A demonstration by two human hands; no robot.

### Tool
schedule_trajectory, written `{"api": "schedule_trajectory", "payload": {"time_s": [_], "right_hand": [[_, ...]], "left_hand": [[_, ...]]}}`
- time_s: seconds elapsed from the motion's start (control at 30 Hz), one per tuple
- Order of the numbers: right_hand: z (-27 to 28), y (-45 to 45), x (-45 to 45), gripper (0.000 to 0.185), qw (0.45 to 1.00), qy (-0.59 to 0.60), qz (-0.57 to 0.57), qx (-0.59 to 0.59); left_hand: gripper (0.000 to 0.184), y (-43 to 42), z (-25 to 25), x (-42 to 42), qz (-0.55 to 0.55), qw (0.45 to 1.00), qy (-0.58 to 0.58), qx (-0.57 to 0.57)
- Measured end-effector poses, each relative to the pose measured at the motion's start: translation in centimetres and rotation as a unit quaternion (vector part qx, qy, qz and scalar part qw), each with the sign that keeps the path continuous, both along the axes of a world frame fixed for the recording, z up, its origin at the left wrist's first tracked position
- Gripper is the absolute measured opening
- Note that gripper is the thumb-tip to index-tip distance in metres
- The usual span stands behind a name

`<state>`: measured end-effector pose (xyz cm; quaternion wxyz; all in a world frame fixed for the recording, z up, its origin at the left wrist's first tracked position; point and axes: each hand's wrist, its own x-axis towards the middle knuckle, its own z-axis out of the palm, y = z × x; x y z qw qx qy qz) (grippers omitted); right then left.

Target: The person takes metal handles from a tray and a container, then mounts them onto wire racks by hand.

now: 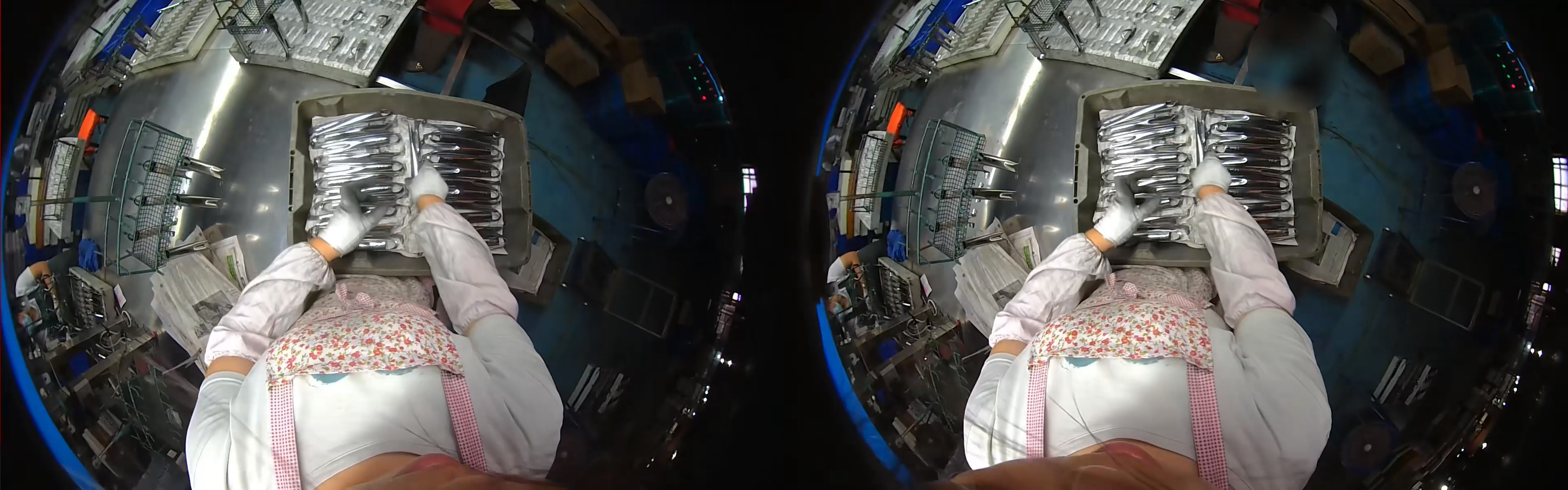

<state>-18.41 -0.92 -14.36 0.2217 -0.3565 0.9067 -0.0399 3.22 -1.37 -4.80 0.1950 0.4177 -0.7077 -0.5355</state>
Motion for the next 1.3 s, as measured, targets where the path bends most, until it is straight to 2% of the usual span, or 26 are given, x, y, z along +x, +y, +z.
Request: {"api": "schedule_trajectory", "payload": {"time_s": [0.07,0.17,0.27,0.3,0.33,0.37,0.4,0.43,0.5,0.53,0.57,0.6,0.67,0.7,0.73,0.77,0.8,0.9,1.0,1.07,1.13,1.17,1.2,1.3], "right_hand": [[-0.7,-1.2,-0.2,0.042,1.000,-0.007,-0.003,0.013],[1.4,-1.7,-0.3,0.045,0.999,-0.020,-0.029,-0.021],[7.0,0.3,0.4,0.047,0.991,-0.059,-0.037,-0.114],[7.9,1.3,0.7,0.041,0.988,-0.078,0.026,-0.128],[8.6,2.1,1.1,0.036,0.981,-0.096,0.088,-0.145],[9.2,2.8,1.8,0.030,0.957,-0.109,0.198,-0.181],[9.8,3.2,2.3,0.023,0.920,-0.120,0.304,-0.215],[10.4,3.1,2.3,0.016,0.864,-0.143,0.421,-0.235],[10.0,1.2,2.1,0.024,0.845,-0.254,0.409,-0.232],[9.5,-0.4,1.9,0.028,0.832,-0.309,0.401,-0.227],[7.5,-2.7,1.5,0.027,0.841,-0.376,0.252,-0.297],[5.0,-5.6,0.9,0.025,0.824,-0.431,0.095,-0.356],[2.0,-10.2,-1.2,0.024,0.799,-0.524,-0.128,-0.265],[0.6,-11.9,-1.1,0.023,0.775,-0.535,-0.195,-0.275],[-0.6,-13.4,-0.8,0.022,0.747,-0.542,-0.261,-0.285],[-1.5,-14.8,-0.6,0.022,0.714,-0.546,-0.326,-0.293],[-2.5,-15.9,-0.7,0.022,0.711,-0.533,-0.352,-0.294],[-3.1,-17.3,-0.1,0.021,0.705,-0.490,-0.427,-0.282],[-3.3,-17.3,0.4,0.020,0.681,-0.533,-0.420,-0.277],[-5.7,-18.2,-1.0,0.023,0.657,-0.583,-0.406,-0.253],[-0.6,-16.3,0.5,0.037,0.674,-0.596,-0.289,-0.328],[1.3,-15.6,1.4,0.045,0.672,-0.591,-0.268,-0.357],[2.4,-14.7,1.8,0.041,0.648,-0.592,-0.198,-0.436],[9.5,-10.7,3.1,0.025,0.623,-0.561,-0.129,-0.529]], "left_hand": [[0.058,0.9,-0.6,-0.1,0.047,0.999,0.025,-0.004],[0.040,-0.6,0.3,2.3,-0.042,0.976,-0.202,0.072],[0.031,0.1,2.7,3.0,0.041,0.970,-0.126,-0.206],[0.034,-0.2,3.9,2.8,0.019,0.940,-0.150,-0.307],[0.042,-0.1,5.1,2.4,0.006,0.927,-0.183,-0.327],[0.037,-0.1,6.2,1.7,-0.017,0.897,-0.227,-0.379],[0.033,-0.2,6.8,1.2,-0.042,0.861,-0.268,-0.429],[0.025,-0.7,6.4,1.0,-0.059,0.785,-0.317,-0.529],[0.023,-0.9,4.8,1.8,-0.073,0.853,-0.413,-0.309],[0.022,-0.7,3.8,2.6,-0.079,0.869,-0.451,-0.189],[0.022,0.0,2.8,4.0,0.010,0.884,-0.396,-0.248],[0.026,0.4,5.0,4.4,0.063,0.908,-0.375,-0.176],[0.033,1.2,5.0,5.9,0.161,0.919,-0.344,-0.103],[0.040,1.4,6.1,6.4,0.182,0.925,-0.330,-0.056],[0.048,2.1,3.8,8.0,0.215,0.921,-0.323,-0.044],[0.049,2.7,4.3,8.7,0.238,0.924,-0.298,-0.028],[0.051,3.3,4.9,9.3,0.260,0.926,-0.273,-0.011],[0.049,4.9,5.5,11.5,0.288,0.902,-0.319,0.023],[0.046,5.9,5.3,13.1,0.310,0.896,-0.317,0.038],[0.036,6.2,6.3,13.6,0.310,0.906,-0.289,0.003],[0.031,6.3,6.6,14.0,0.338,0.916,-0.215,-0.033],[0.028,6.5,5.7,14.5,0.359,0.917,-0.173,-0.025],[0.031,6.5,6.2,14.4,0.364,0.914,-0.170,-0.047],[0.038,5.9,8.1,13.3,0.363,0.911,-0.164,-0.106]]}}
